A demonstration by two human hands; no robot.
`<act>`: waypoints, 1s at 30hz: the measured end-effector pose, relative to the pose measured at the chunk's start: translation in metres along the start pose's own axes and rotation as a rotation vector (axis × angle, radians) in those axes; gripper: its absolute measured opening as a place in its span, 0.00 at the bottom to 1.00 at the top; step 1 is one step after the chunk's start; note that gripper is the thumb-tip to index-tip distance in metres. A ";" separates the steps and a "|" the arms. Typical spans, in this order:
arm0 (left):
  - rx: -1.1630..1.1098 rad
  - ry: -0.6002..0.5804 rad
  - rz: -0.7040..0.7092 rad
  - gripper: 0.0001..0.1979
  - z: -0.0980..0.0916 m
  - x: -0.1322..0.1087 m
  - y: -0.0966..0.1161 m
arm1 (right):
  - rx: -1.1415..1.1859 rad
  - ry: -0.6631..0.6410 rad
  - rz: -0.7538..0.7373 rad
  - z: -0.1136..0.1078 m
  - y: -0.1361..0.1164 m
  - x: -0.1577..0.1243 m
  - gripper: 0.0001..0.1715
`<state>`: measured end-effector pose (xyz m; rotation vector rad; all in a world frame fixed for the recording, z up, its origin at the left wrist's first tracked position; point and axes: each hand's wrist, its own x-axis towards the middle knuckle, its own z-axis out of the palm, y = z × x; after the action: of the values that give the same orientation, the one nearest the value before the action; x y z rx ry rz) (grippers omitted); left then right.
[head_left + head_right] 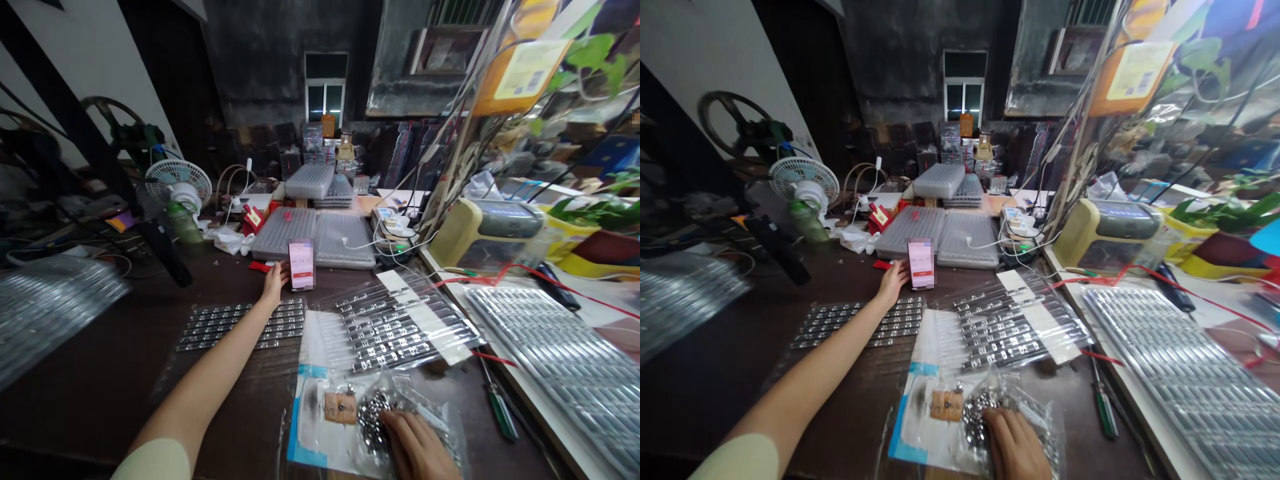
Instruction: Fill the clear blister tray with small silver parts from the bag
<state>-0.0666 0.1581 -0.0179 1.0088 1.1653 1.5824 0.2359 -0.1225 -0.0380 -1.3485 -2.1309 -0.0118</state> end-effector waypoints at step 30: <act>0.976 -0.679 0.453 0.11 -0.024 -0.239 0.032 | 0.222 -0.009 0.279 0.016 -0.039 0.025 0.13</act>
<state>-0.0326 -0.0815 -0.0158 2.3478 1.2419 0.7473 0.1886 -0.1153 -0.0271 -1.4982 -1.8697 0.3336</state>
